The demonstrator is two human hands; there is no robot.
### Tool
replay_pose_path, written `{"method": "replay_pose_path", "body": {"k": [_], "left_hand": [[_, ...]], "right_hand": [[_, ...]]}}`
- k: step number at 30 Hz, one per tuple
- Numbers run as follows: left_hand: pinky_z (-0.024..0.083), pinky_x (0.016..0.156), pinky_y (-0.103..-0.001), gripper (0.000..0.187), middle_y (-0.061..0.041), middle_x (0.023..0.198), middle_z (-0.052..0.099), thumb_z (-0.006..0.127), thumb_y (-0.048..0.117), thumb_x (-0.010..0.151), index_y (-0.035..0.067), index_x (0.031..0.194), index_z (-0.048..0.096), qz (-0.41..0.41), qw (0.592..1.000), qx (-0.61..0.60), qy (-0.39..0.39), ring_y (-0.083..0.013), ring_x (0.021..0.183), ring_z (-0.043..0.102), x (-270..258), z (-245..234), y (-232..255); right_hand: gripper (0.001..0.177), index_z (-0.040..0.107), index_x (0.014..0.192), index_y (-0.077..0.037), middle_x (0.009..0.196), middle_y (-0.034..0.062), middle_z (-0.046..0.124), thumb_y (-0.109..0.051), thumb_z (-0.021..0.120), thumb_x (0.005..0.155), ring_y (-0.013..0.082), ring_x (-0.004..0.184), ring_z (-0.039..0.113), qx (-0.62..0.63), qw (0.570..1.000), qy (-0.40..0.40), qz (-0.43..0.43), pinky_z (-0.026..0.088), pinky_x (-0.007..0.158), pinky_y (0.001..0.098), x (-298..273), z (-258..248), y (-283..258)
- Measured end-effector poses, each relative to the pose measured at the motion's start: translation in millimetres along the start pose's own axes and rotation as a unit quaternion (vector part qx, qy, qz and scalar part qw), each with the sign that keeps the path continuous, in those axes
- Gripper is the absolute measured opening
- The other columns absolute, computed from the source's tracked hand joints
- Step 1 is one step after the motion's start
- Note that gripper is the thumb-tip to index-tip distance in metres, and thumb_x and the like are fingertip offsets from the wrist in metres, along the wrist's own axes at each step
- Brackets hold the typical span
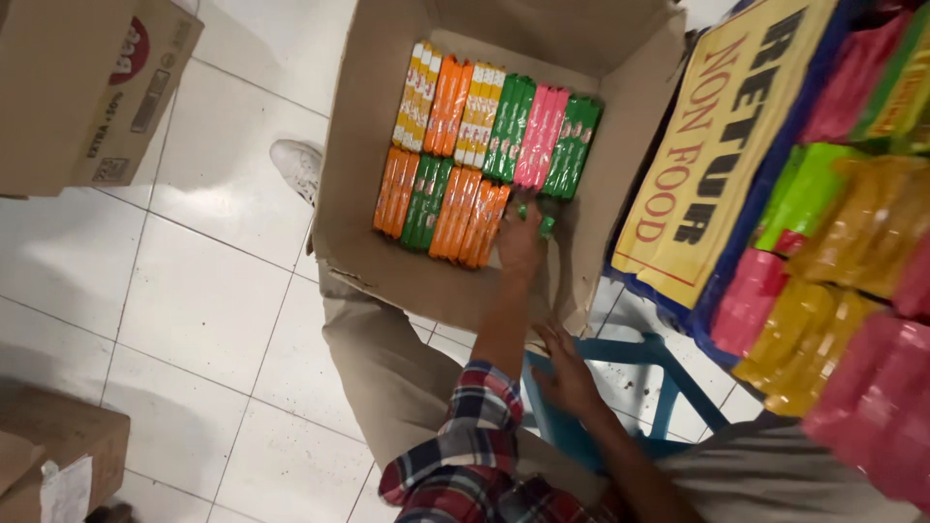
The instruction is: The person sits on the floor and transfers small packets of Tango drink mix from a cardboard box into a blue plastic crate. They handle the packets one by one or in small groups, arranging them in the crate.
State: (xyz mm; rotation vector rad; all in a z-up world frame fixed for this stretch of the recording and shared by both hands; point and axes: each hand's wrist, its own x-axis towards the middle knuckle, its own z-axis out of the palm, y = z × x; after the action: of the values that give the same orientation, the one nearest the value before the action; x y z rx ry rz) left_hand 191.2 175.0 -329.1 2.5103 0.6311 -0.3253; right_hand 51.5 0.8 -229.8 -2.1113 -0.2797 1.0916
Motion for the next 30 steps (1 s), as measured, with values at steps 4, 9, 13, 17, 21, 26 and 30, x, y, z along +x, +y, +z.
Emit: {"method": "replay_pose_path", "body": {"k": [4,9,13,17,21,26,30], "left_hand": [[0.060,0.072,-0.060,0.052,-0.013,0.120,0.049,0.073,0.031,0.071,0.024,0.120,0.058,-0.067,0.995,-0.067,0.021,-0.0452,0.091,0.068,-20.0,-45.1,1.0],[0.054,0.093,-0.056,0.060,-0.022,0.123,0.057,0.075,0.038,0.064,0.021,0.118,0.054,-0.046,0.988,-0.132,-0.058,-0.0509,0.113,0.065,-79.1,-147.9,3.6],[0.053,0.097,-0.052,0.055,-0.016,0.122,0.060,0.075,0.046,0.069,0.026,0.117,0.058,0.003,0.993,-0.105,-0.054,-0.0420,0.118,0.065,-149.8,-222.9,14.1],[0.050,0.093,-0.048,0.067,-0.012,0.131,0.061,0.079,0.052,0.073,0.032,0.130,0.051,0.047,0.990,-0.101,-0.085,-0.0327,0.121,0.063,-236.7,-308.5,61.9],[0.052,0.075,-0.031,0.053,-0.003,0.101,0.075,0.085,0.022,0.072,0.021,0.117,0.058,0.063,0.958,-0.234,-0.154,-0.0156,0.089,0.069,-306.8,-354.6,117.1],[0.051,0.081,-0.027,0.056,-0.001,0.107,0.070,0.078,0.017,0.069,0.023,0.121,0.060,0.127,0.914,-0.309,-0.230,-0.0136,0.095,0.065,-316.7,-311.8,159.8],[0.051,0.095,-0.033,0.053,-0.010,0.132,0.062,0.068,0.038,0.084,0.025,0.134,0.055,0.132,0.862,-0.396,-0.288,-0.0221,0.118,0.063,-320.5,-276.4,208.1]], "right_hand": [[0.064,0.039,0.156,-0.016,0.161,0.0255,0.027,-0.010,0.063,0.096,0.0446,0.136,0.051,-0.022,0.999,0.033,-0.022,0.055,0.106,0.0536,-11.2,-15.6,-6.4],[0.074,0.036,0.159,-0.010,0.160,0.0246,0.026,-0.009,0.068,0.092,0.0496,0.138,0.045,-0.042,0.988,0.099,-0.110,0.050,0.104,0.0631,-36.7,-38.7,-31.8],[0.082,0.037,0.157,-0.008,0.161,0.0259,0.027,-0.014,0.077,0.086,0.0491,0.142,0.041,-0.059,0.971,0.158,-0.168,0.048,0.107,0.0643,-77.5,-54.5,-57.1],[0.098,0.048,0.152,-0.017,0.155,0.0272,0.040,-0.035,0.094,0.067,0.0480,0.140,0.046,-0.164,0.903,0.261,-0.300,0.045,0.109,0.0566,-126.2,-85.3,-87.9],[0.103,0.043,0.158,-0.033,0.156,0.0278,0.037,-0.054,0.093,0.070,0.0475,0.144,0.037,-0.252,0.890,0.194,-0.328,0.017,0.117,0.0665,-190.3,-121.1,-103.8],[0.077,0.051,0.152,-0.030,0.135,0.0185,0.056,-0.062,0.071,0.085,0.0398,0.116,0.061,-0.261,0.828,0.310,-0.388,0.048,0.091,0.0520,-284.7,-180.4,-109.4],[0.099,0.047,0.154,-0.031,0.128,0.0138,0.058,-0.047,0.079,0.062,0.0361,0.107,0.066,-0.274,0.846,0.328,-0.320,0.053,0.082,0.0478,-327.1,-215.0,-70.8]]}}
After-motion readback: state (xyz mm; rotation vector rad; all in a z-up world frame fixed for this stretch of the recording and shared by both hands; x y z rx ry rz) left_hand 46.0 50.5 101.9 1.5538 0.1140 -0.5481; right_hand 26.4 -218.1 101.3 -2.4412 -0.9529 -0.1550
